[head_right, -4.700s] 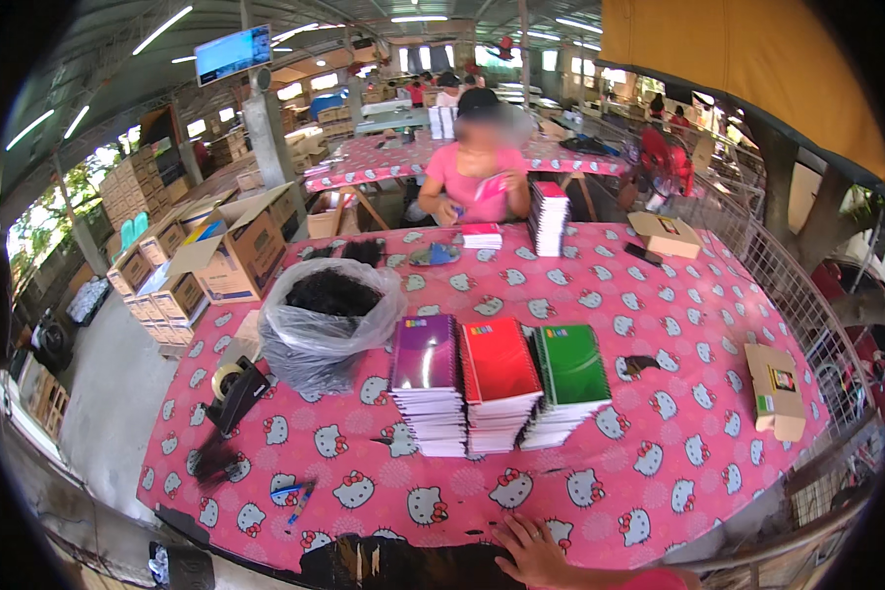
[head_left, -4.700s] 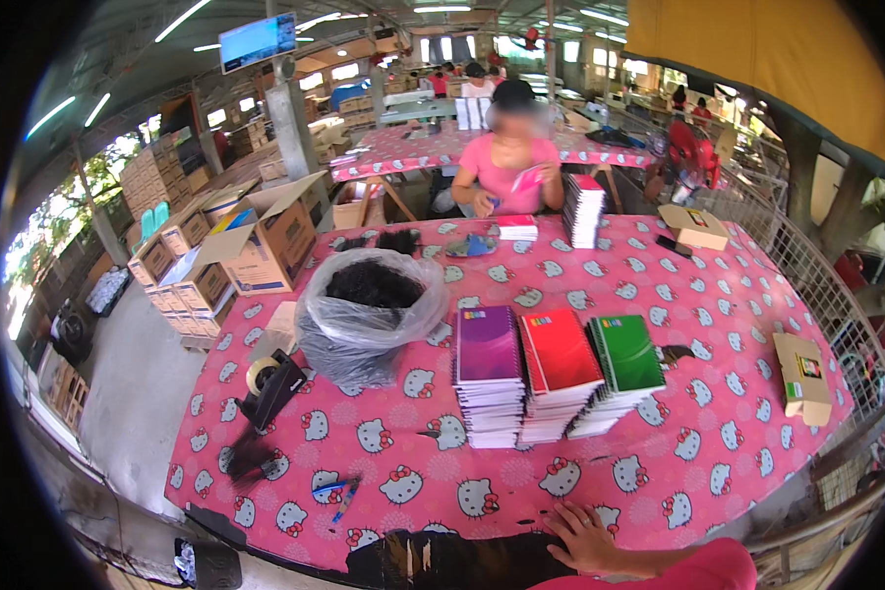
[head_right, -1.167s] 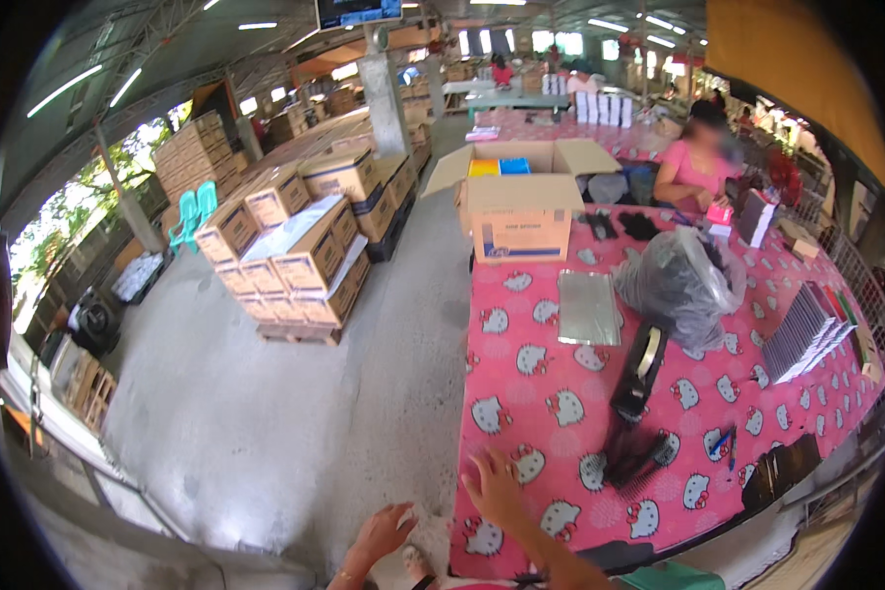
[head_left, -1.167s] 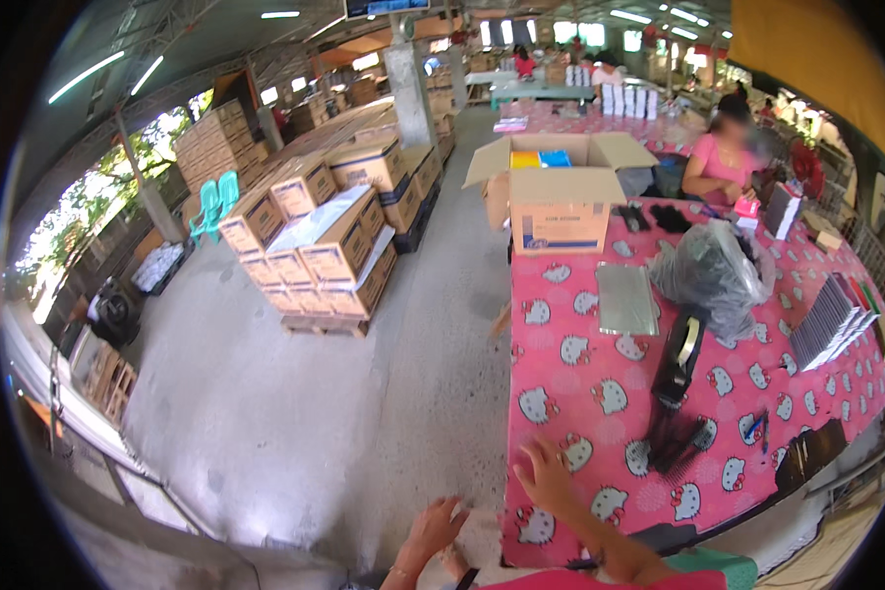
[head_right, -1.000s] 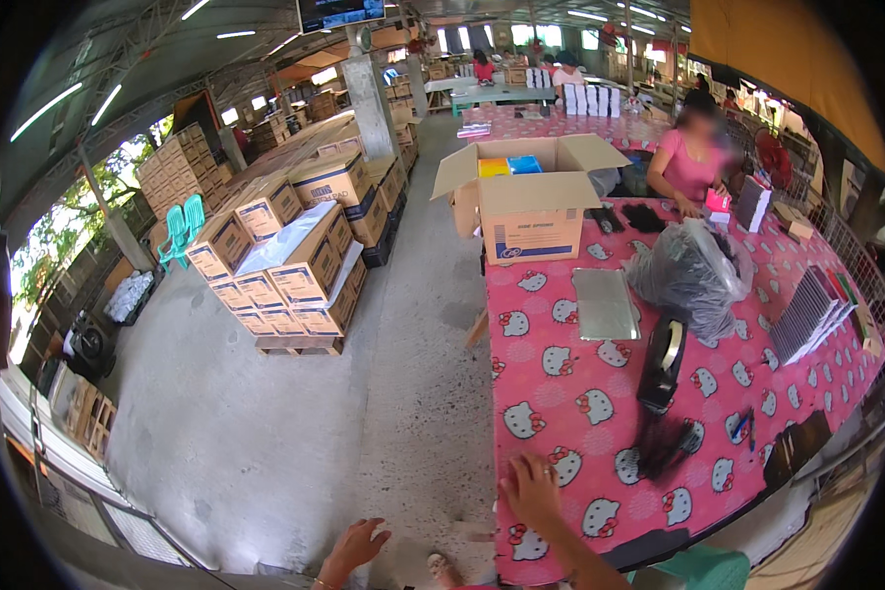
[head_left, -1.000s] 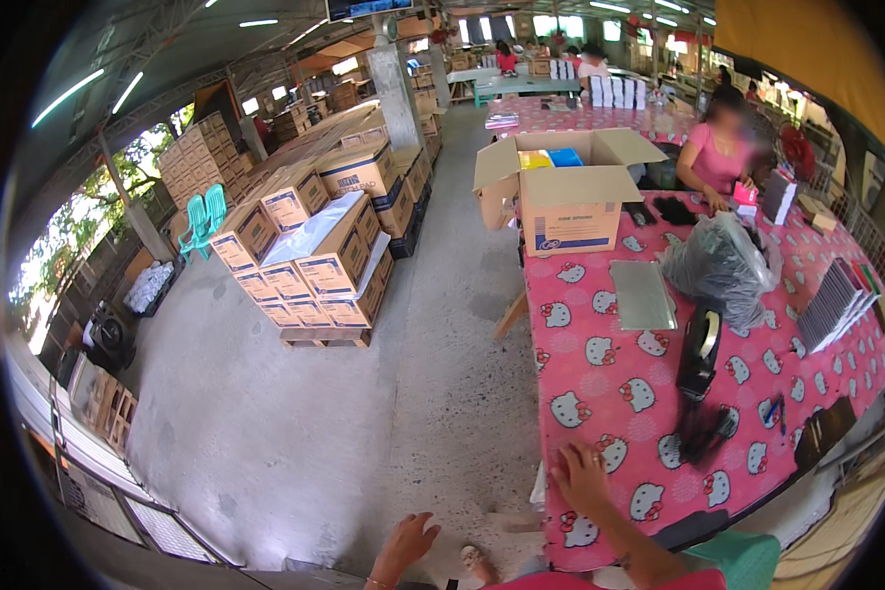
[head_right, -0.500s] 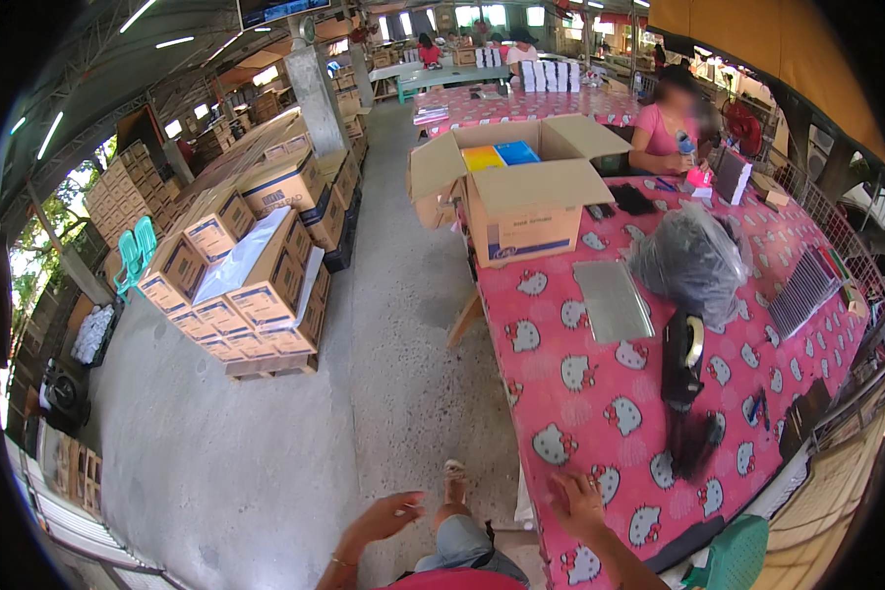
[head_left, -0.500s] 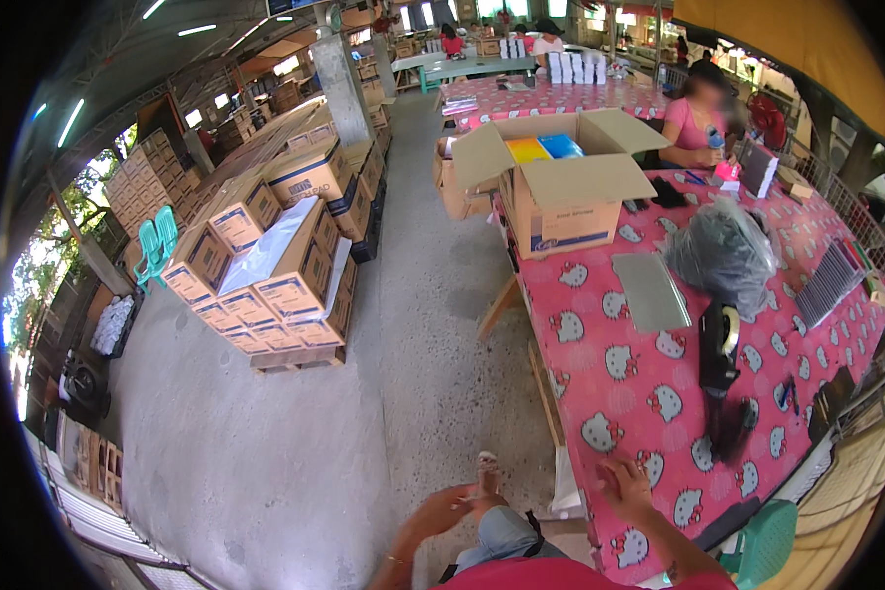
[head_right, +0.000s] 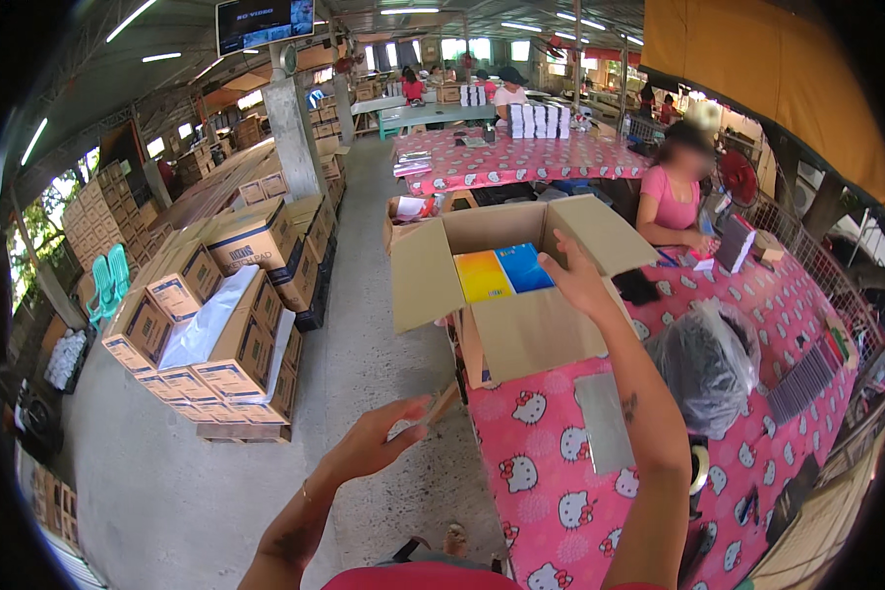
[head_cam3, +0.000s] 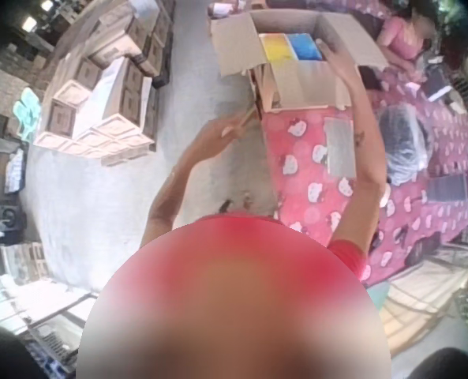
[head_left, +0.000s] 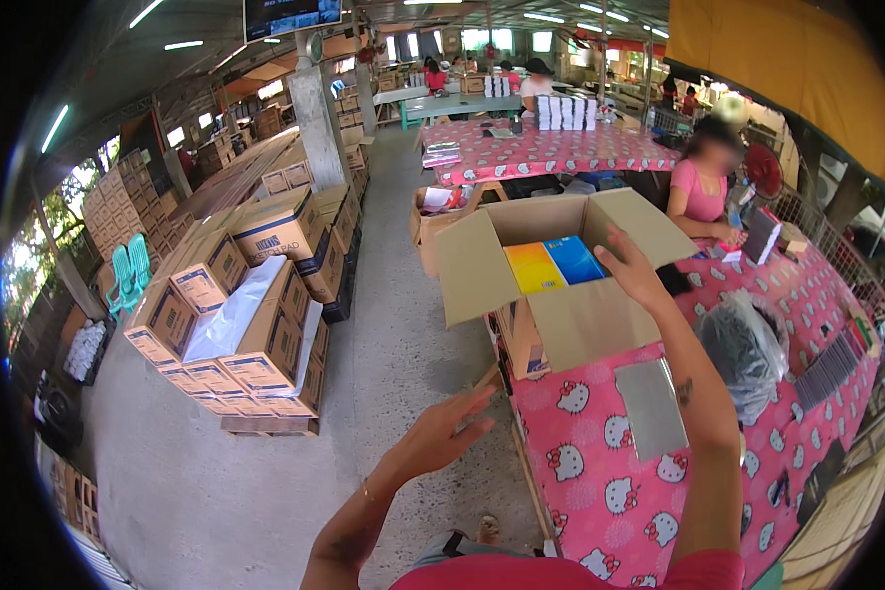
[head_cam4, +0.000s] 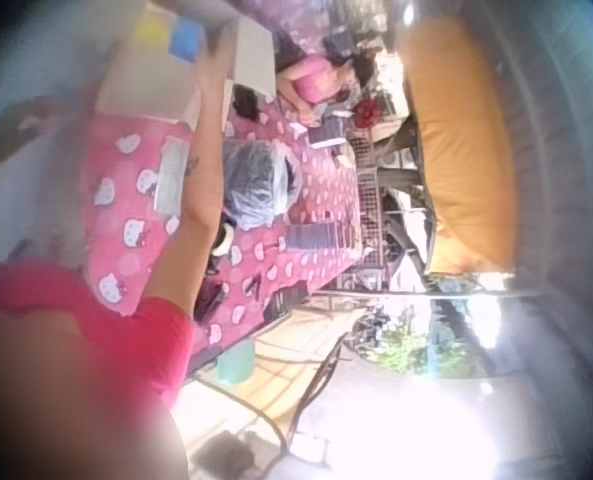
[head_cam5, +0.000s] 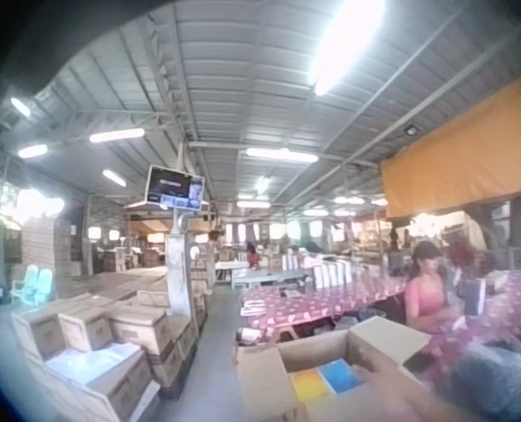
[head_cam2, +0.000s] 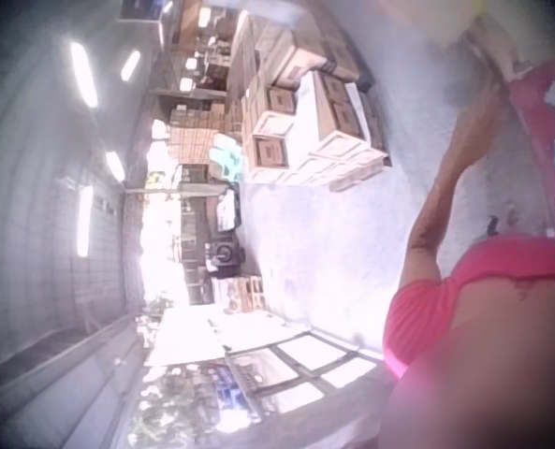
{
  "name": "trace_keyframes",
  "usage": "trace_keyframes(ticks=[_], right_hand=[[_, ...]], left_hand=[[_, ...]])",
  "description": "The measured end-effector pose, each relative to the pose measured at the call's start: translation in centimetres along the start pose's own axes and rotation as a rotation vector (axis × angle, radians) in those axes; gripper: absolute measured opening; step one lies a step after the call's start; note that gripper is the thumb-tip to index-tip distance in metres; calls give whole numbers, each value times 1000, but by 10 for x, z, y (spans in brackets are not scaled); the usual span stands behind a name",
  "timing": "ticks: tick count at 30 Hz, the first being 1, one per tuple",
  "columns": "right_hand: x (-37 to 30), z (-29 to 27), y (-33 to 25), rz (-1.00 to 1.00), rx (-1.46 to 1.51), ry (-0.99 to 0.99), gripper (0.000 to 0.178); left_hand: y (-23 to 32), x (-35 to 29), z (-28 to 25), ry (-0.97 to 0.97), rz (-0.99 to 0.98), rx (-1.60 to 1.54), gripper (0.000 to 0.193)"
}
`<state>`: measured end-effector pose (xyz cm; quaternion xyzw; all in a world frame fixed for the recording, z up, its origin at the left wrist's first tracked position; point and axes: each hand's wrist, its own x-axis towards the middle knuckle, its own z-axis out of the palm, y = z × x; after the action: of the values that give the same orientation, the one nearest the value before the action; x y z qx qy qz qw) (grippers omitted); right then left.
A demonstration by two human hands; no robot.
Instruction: The person uses pliers to attach spiral wire bindings to stacks of notebooks. They then place the finished notebooks into a cardboard box.
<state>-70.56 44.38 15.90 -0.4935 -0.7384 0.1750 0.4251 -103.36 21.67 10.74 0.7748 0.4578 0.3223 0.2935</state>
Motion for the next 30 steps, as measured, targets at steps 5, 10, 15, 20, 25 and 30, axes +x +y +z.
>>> trace_keyframes(ticks=[5,10,15,20,25,30], right_hand=[[81,17,81,244,-219,-394,95],[97,34,47,526,342,-823,94],[101,25,61,724,531,-857,80],[113,35,55,825,568,-875,78],[108,40,59,930,488,-848,77],[103,38,55,1013,505,-758,75]], left_hand=[[9,109,-18,96,279,124,50],[-37,188,-11,193,393,332,54],[-77,228,31,169,499,394,58],[-88,223,36,293,511,293,52],[-88,229,44,347,507,173,44],[-89,233,52,391,529,105,44]])
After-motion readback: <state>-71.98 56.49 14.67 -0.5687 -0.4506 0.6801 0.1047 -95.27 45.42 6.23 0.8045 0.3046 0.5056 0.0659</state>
